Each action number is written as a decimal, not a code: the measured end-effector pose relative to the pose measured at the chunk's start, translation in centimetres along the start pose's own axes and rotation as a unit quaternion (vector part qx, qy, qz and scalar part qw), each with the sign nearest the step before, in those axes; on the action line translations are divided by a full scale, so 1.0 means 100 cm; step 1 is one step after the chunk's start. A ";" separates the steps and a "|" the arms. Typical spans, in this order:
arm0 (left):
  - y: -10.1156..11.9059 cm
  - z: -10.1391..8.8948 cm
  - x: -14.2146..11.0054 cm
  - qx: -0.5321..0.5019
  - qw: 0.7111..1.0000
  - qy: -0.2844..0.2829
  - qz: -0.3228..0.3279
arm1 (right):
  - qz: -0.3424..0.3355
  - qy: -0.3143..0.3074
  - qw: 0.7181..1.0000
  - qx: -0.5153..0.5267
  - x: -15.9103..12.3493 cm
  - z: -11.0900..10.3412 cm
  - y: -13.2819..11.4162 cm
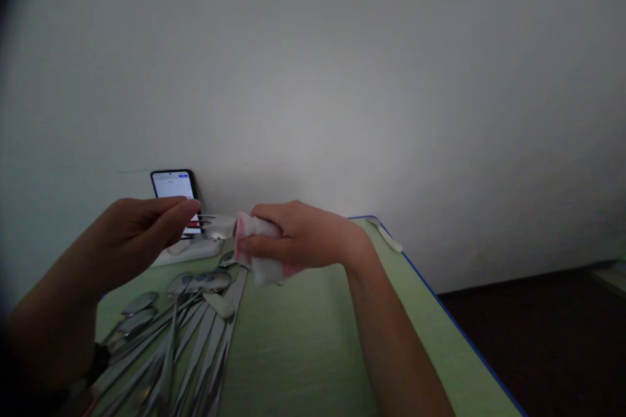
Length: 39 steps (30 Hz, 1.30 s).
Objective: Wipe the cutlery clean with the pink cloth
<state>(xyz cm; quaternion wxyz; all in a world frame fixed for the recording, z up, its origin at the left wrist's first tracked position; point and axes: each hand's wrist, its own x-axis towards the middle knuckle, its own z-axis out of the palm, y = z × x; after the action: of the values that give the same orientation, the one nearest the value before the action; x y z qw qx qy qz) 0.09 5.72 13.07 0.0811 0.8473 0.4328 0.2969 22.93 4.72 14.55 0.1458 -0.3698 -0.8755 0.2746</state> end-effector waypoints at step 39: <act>-0.008 -0.011 -0.011 -0.131 0.991 -0.013 -0.030 | 0.036 0.019 0.999 -0.021 -0.004 -0.004 0.002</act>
<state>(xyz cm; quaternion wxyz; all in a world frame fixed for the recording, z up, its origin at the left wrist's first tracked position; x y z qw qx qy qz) -1.55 5.23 13.18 0.2057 0.8201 0.4143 0.3369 23.51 4.70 14.72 0.1445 -0.4096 -0.8642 0.2540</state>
